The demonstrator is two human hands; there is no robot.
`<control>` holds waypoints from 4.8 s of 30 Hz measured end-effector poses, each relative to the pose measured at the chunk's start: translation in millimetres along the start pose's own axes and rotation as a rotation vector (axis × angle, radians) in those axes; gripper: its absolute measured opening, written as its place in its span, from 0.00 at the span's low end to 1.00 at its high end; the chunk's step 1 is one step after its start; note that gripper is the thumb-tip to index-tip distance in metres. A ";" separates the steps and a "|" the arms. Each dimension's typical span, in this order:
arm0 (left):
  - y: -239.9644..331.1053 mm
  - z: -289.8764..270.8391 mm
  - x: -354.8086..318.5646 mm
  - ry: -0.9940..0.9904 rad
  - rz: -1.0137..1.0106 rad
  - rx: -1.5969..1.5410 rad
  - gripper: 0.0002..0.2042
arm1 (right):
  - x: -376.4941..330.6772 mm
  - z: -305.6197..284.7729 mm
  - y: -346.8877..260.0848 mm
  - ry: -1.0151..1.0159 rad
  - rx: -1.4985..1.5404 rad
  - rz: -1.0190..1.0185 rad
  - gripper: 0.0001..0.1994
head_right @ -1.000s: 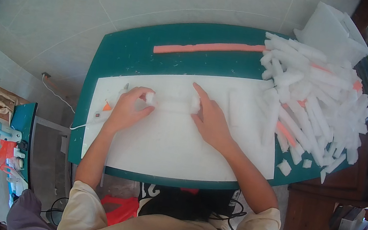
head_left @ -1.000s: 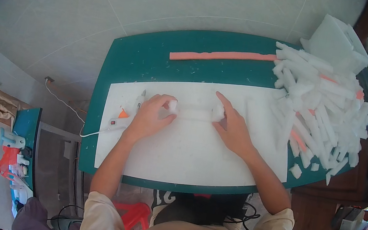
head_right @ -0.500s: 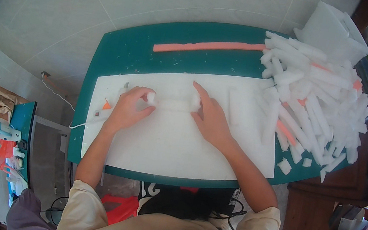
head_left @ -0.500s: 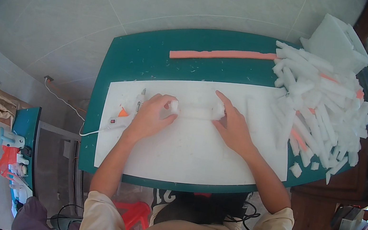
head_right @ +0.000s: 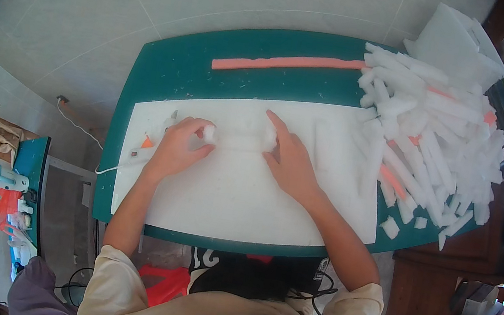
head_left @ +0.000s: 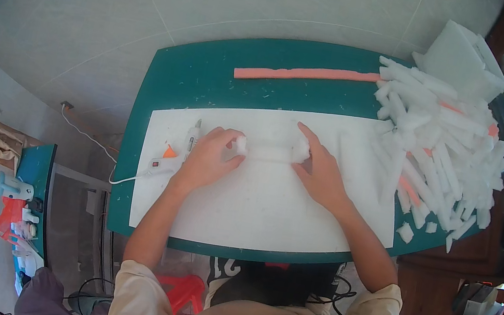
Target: Using a hot glue gun to assemble rectangular frames from small foam pieces.
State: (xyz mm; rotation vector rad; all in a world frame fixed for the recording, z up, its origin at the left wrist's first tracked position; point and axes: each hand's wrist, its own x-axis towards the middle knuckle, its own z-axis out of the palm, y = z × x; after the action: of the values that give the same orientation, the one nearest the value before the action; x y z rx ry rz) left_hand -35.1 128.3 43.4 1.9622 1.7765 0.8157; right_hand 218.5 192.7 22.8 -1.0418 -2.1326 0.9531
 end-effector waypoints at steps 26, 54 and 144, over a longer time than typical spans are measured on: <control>3.3 0.1 -0.1 0.006 -0.037 -0.038 0.16 | 1.8 -7.7 2.2 -0.020 -0.014 0.117 0.41; 8.3 -4.7 1.4 -0.061 -0.076 0.000 0.16 | 1.1 -9.7 -0.3 -0.048 -0.013 0.106 0.37; 1.2 -1.2 -2.5 -0.050 -0.091 -0.026 0.23 | 0.9 -4.9 5.0 -0.054 -0.084 0.072 0.33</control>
State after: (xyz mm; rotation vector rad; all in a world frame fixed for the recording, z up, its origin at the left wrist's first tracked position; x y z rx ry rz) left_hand -35.0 125.5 44.6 1.8543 1.8024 0.7501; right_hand 223.7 197.3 21.9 -1.1533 -2.2091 0.9420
